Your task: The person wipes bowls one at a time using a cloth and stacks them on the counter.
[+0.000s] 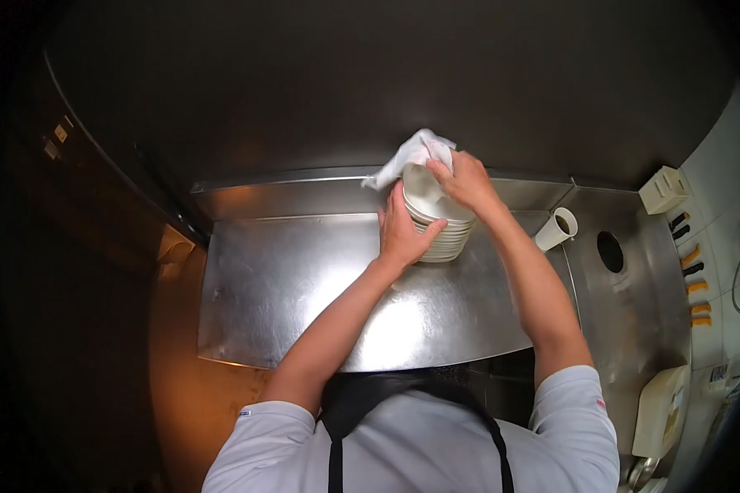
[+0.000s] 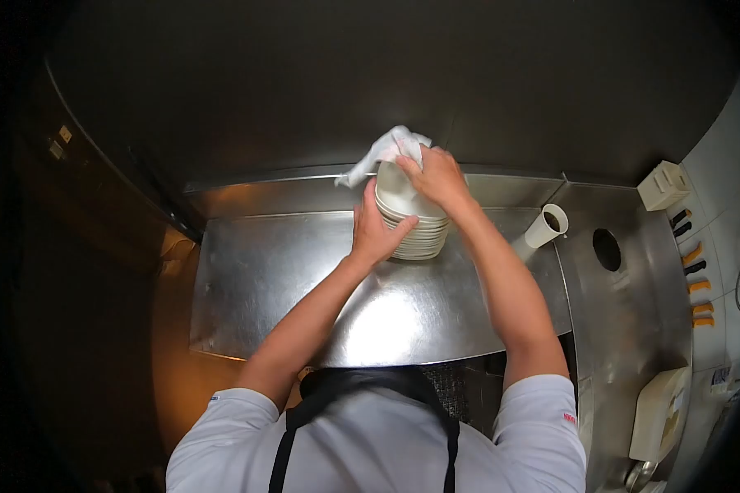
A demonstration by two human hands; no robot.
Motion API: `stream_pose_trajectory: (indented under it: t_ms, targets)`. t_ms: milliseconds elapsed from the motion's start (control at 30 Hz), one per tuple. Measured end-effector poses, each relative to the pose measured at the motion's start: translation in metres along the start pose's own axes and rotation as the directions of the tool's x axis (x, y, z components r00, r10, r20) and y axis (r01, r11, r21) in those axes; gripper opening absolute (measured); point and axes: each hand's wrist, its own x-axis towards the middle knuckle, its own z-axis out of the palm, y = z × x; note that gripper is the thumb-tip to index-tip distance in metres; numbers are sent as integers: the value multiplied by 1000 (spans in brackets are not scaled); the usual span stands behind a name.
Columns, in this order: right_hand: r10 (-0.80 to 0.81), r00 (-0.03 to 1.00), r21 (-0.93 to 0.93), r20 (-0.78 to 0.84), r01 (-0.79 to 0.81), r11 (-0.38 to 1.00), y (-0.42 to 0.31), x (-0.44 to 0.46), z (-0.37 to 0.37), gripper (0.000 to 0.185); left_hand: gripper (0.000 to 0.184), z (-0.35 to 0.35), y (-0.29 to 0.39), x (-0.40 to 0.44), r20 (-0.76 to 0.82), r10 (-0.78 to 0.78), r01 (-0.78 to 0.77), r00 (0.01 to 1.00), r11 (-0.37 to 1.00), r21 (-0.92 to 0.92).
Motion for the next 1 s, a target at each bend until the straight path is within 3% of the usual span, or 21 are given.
stream_pose_trajectory:
  t_ms: [33, 133, 233, 267, 300, 333, 367, 433, 500, 600, 700, 733, 867, 933, 1000]
  targets:
    - [-39, 999, -252, -1, 37, 967, 11, 5, 2, 58, 108, 2, -1, 0, -9, 24, -24, 1000, 1000, 8]
    - [70, 968, -301, 242, 7, 954, 6, -1, 26, 62, 110, 12, -3, 4, -29, 34, -32, 999, 996, 83]
    - [82, 921, 188, 380, -163, 969, 0, 13, 32, 72, 110, 12, -1, -1, 5, -22, 21, 1000, 996, 83]
    - [2, 931, 551, 366, -219, 806, 12, 16, 52, 77, 108, 11, -4, -5, 8, -30, 29, 1000, 995, 97]
    - [-51, 916, 775, 398, -306, 554, 10, 13, 48, 77, 106, 8, -6, -5, 13, -31, 30, 999, 993, 110]
    - [-114, 907, 897, 405, -371, 242, 7, 8, 35, 76, 97, -3, 10, -2, 118, -50, 23, 992, 976, 218]
    - [-177, 902, 906, 395, -414, -88, 6, 3, 19, 75, 92, -3, 13, 0, 72, 33, -53, 997, 952, 302]
    - [-162, 975, 920, 152, -199, -338, 15, -13, -14, 71, 83, -4, 17, -3, -4, 194, -170, 981, 871, 461]
    - [-58, 995, 892, -76, 42, -450, 33, -30, -36, 67, 57, -9, 23, 13, 306, 237, -368, 922, 780, 506]
    - [258, 938, 846, -230, 324, -423, 54, -66, -46, 63, 30, -5, 26, 34, 677, 214, -623, 704, 643, 445]
    - [459, 843, 797, -281, 471, -378, 44, -114, -39, 63, 29, -25, 48, 42, 763, 82, -546, 641, 747, 379]
    - [503, 808, 788, -307, 512, -341, 46, -127, -33, 64, 33, -28, 42, 43, 720, 214, -592, 661, 738, 325]
    - [584, 729, 766, -357, 587, -264, 41, -158, -2, 70, 34, -38, 39, 51, 552, 329, -467, 766, 875, 126]
    - [657, 681, 762, -323, 599, -246, 34, -162, 22, 73, 33, -36, 32, 53, 425, 368, -397, 827, 918, -22]
    - [667, 669, 757, -327, 608, -238, 39, -166, 53, 75, 33, -36, 27, 52, 293, 310, -254, 905, 944, -212]
